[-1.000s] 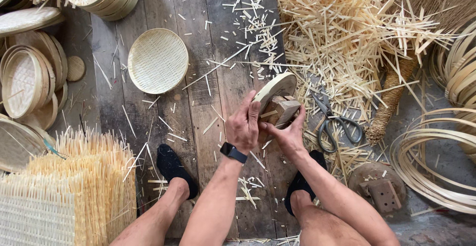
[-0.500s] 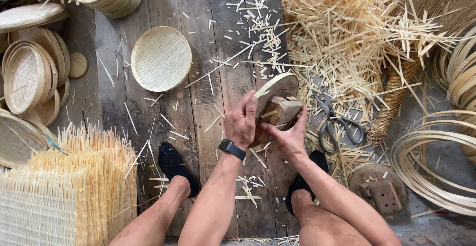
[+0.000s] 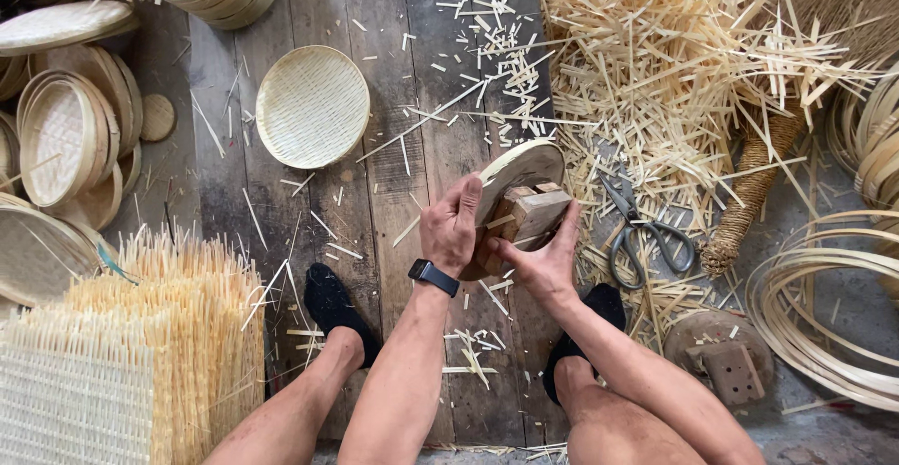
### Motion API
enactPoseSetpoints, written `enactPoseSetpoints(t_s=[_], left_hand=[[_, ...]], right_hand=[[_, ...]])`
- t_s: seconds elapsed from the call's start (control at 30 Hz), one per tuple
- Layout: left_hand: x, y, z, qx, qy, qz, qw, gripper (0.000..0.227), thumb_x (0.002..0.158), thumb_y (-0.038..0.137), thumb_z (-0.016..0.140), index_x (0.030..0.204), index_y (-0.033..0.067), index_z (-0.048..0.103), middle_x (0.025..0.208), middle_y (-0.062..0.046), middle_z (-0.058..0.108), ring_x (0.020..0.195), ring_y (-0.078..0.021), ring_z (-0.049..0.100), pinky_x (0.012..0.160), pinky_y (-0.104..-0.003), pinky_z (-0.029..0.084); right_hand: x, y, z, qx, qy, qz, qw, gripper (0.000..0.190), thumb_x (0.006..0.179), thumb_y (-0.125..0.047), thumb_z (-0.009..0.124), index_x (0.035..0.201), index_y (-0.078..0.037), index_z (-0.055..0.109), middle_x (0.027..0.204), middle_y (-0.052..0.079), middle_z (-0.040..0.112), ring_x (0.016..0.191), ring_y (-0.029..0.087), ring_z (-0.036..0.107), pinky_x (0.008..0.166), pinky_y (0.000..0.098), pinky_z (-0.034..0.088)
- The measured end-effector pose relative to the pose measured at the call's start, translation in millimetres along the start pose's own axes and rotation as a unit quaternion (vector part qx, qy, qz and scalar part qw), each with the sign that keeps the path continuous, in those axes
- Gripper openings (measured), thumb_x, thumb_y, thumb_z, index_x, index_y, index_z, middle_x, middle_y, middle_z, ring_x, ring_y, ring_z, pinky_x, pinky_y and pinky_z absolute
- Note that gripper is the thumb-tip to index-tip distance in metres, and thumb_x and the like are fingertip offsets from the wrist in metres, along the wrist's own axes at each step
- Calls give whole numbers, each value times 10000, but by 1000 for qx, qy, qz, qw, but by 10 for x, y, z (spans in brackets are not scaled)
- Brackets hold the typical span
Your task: The person assembles bamboo trays by placing a woven mat between two circular rims, then uses shears to trim the excess bamboo material from the edges.
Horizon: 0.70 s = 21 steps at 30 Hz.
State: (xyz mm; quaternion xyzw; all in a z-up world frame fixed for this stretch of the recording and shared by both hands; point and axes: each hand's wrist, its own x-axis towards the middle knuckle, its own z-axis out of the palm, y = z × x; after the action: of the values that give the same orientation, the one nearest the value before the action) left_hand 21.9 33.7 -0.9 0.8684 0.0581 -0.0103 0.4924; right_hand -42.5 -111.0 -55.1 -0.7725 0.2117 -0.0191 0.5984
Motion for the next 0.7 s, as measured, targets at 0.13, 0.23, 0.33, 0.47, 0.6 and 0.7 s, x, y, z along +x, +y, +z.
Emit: enactPoseSetpoints(t_s=[0.13,0.23,0.33,0.47,0.6,0.7], left_hand=[[73,-12,-24,76,-39,-22,996,700,958,712,407,1237,166,745,940,-128,779,834,-277,752,674,-381,576],[181,-21,4,132,-87,-98,983,721,921,721,326,1238,216,731,753,-80,749,641,-243,712,520,-391,512],[226,-1,-30,153,-51,-101,982,746,932,749,339,1153,193,784,640,-94,705,604,-230,677,517,-371,485],[246,11,0,156,-23,-102,982,728,934,732,350,1173,194,777,638,-86,693,600,-239,678,517,-386,501],[255,-26,-3,167,-10,-126,978,712,944,718,351,1171,197,780,623,-100,692,605,-253,681,539,-403,509],[246,-64,-17,171,9,-108,979,702,959,710,372,1158,181,789,663,-109,709,635,-252,690,560,-406,523]], right_hand=[[-60,-104,8,14,-26,3,1000,1482,538,-483,950,1581,47,41,1481,275,380,1408,376,422,1174,451,373],[-135,-85,38,-51,-35,-29,998,1532,532,-425,982,1590,39,-24,1466,303,326,1406,413,361,1159,472,343],[-132,-87,79,-42,-35,-16,998,1530,532,-412,983,1597,33,-21,1461,290,344,1397,403,382,1159,464,356],[-132,-50,105,-24,-29,-13,999,1481,551,-405,955,1609,47,22,1451,275,392,1389,382,424,1168,450,369],[-140,1,132,-34,-22,-32,999,1454,563,-394,953,1611,58,52,1438,276,416,1372,379,438,1173,447,367],[-161,5,141,-42,-18,-52,998,1447,574,-397,965,1607,60,61,1467,291,396,1385,391,416,1172,457,356]])
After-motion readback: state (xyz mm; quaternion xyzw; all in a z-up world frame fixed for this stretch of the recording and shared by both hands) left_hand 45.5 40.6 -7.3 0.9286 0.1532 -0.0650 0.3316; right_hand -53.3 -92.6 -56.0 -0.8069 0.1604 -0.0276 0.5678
